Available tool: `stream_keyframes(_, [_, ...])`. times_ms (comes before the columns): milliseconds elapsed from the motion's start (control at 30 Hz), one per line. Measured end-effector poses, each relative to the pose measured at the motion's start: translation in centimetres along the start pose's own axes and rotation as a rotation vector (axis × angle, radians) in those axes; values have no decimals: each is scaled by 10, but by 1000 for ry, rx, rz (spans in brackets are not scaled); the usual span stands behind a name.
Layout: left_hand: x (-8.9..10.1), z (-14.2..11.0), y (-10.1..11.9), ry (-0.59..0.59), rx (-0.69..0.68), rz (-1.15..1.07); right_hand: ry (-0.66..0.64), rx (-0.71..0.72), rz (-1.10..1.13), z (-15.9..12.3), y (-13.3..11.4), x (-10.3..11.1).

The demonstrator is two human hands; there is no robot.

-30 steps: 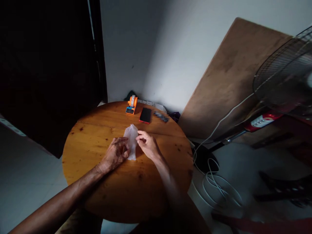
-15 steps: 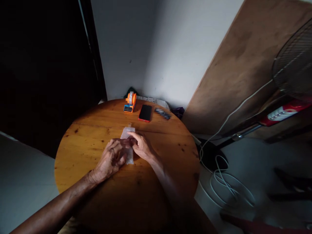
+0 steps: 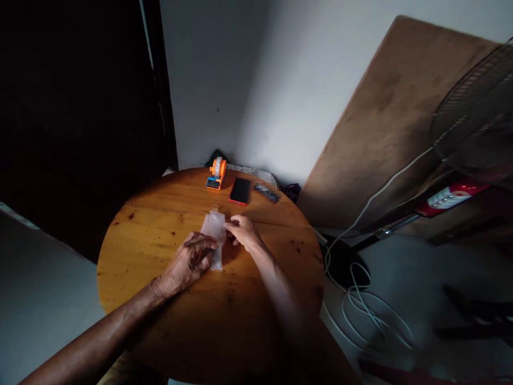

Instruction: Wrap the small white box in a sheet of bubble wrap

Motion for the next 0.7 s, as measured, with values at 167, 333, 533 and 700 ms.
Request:
stream_keyframes(167, [1, 1, 3, 1, 13, -5, -86, 7, 3, 4, -11, -21])
stream_keyframes(333, [0, 0, -2, -18, 81, 10, -109, 81, 52, 4, -16, -28])
stream_keyframes(533, [-2, 0, -3, -37, 89, 23, -45, 253, 95, 2, -25, -21])
stream_keyframes(700, [-3, 1, -4, -58, 90, 49, -124, 304, 173, -10, -37, -18])
Point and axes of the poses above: each hand's wrist, its own z-axis towards the middle knuckle, its own x-axis out of the back of the hand, y = z × x, the point moved 9 cm from there along z, towards the middle knuckle, and after that the axes turned 12 degrees about -z, right-handed, at the moved point
